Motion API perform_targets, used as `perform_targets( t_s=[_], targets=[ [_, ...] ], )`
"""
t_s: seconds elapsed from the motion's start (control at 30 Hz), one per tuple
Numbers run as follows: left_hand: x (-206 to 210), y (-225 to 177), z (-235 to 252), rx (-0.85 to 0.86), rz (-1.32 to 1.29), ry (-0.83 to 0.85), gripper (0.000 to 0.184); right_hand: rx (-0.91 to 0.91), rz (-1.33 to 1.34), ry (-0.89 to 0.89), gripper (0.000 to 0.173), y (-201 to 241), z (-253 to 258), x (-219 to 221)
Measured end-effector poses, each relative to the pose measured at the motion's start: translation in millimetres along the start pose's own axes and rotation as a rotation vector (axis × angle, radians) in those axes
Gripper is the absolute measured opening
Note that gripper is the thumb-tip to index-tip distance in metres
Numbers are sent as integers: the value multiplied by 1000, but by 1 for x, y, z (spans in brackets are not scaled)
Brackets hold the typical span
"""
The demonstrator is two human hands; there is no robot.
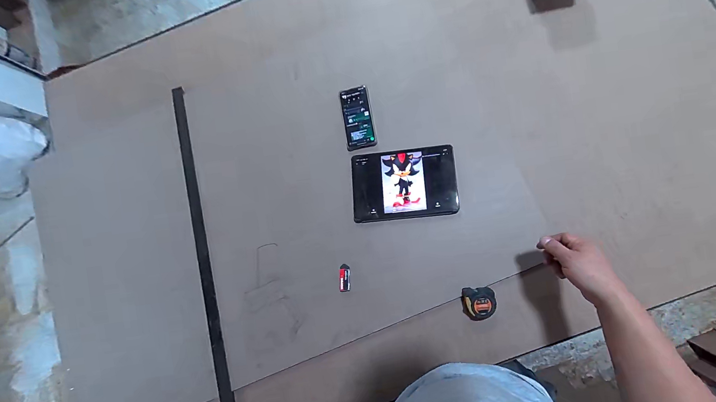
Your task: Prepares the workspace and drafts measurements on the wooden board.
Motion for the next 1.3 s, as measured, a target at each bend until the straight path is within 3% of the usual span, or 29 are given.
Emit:
perform_targets(
  t_s=[0.17, 0.27, 0.37, 0.6, 0.73, 0.83, 0.97, 1.03, 1.17, 1.3],
  targets=[
    [-11, -37, 12, -48, 31, -25, 49, 92, -3, 248, 68, 37, 41, 30],
    [-17, -83, 30, -50, 20, -13, 50, 244, -3, 372, 72, 11, 75, 57],
    [-23, -156, 61, 32, -16, -25, 47, 388, 3, 416, 76, -14, 91, 73],
    [-16, -372, 173, 235, -150, 17, 40, 424, -69, 399, 79, -8, 98, 76],
    [-1, -465, 185, 289, -70, 27, 39, 440, -63, 398, 79, -9, 99, 77],
    [10, -481, 175, 305, -56, 1, 40, 447, -57, 392, 81, -11, 100, 78],
    [22, -479, 173, 533, -85, 229, 42, 454, -45, 392, 80, -15, 100, 78],
    [18, -492, 179, 608, -58, 236, 40, 459, -37, 395, 80, -17, 100, 78],
    [1, -535, 212, 416, -124, 2, 45, 473, -35, 396, 80, -15, 100, 78],
    [-3, -572, 246, 202, -302, -93, 49, 481, -26, 385, 79, -13, 100, 78]
  ],
)
Point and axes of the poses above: each hand's wrist, its own z-axis towards the middle knuckle, its own x-axis out of the palm, y = z × x, the point moved 2 cm from there along z, towards the middle knuckle, and after that the axes turned 14 degrees about -x, right-handed, at the moved point
